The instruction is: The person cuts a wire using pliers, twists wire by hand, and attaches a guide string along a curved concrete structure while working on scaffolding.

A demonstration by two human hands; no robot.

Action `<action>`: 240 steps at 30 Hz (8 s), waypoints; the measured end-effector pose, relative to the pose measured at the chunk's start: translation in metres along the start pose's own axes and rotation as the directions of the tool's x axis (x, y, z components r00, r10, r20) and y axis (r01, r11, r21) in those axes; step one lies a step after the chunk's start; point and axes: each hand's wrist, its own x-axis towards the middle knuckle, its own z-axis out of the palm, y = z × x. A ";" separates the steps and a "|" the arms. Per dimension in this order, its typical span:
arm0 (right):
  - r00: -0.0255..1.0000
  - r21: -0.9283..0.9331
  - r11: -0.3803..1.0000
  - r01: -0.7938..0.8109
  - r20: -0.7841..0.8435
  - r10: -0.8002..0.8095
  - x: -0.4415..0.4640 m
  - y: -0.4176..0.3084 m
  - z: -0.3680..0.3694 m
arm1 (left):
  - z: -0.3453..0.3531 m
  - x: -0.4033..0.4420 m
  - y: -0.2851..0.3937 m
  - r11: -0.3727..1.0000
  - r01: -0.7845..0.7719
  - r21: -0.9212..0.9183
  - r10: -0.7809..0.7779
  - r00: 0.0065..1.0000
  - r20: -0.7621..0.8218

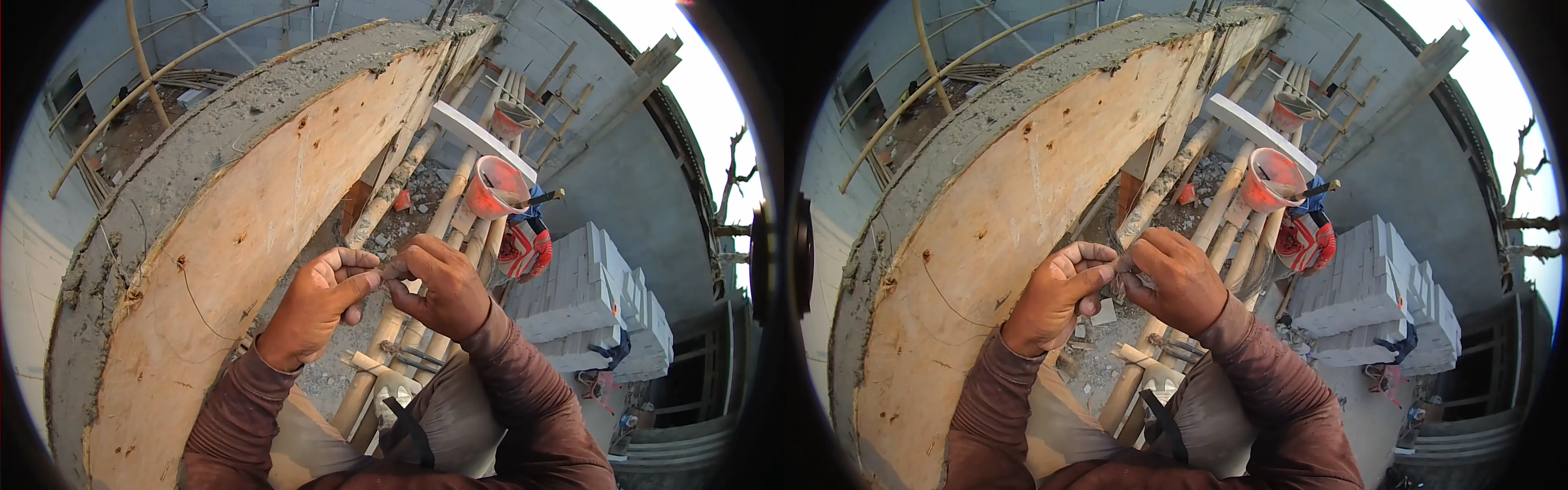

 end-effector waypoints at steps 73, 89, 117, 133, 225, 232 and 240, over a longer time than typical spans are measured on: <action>0.975 0.239 0.953 -0.187 0.161 0.151 0.003 0.009 -0.023 | 0.017 0.001 0.031 0.538 -0.413 0.735 0.403 0.892 0.206; 0.885 0.652 0.716 -0.251 0.454 -0.104 0.093 -0.105 -0.160 | 0.127 -0.150 0.201 0.883 0.215 0.417 -0.099 0.954 -0.283; 0.733 0.713 0.591 -0.377 0.620 -0.281 0.258 -0.247 -0.264 | 0.229 -0.306 0.398 0.893 0.239 0.381 0.089 0.736 -0.671; 0.603 0.781 0.556 -0.285 0.597 -0.529 0.289 -0.322 -0.282 | 0.290 -0.380 0.427 0.871 0.260 0.416 0.228 0.536 -0.813; 0.729 0.812 0.259 -0.523 0.584 -0.358 0.162 -0.320 0.055 | 0.199 -0.384 -0.105 0.157 0.988 -0.010 -0.709 0.106 -0.697; 0.760 0.816 0.083 -0.572 0.566 -0.319 0.168 -0.305 0.055 | 0.179 -0.357 -0.064 0.137 0.990 0.038 -0.750 0.129 -0.649; 0.794 0.854 0.100 -0.510 0.512 -0.326 0.163 -0.303 0.064 | 0.172 -0.348 -0.053 0.075 0.994 0.076 -0.793 0.105 -0.600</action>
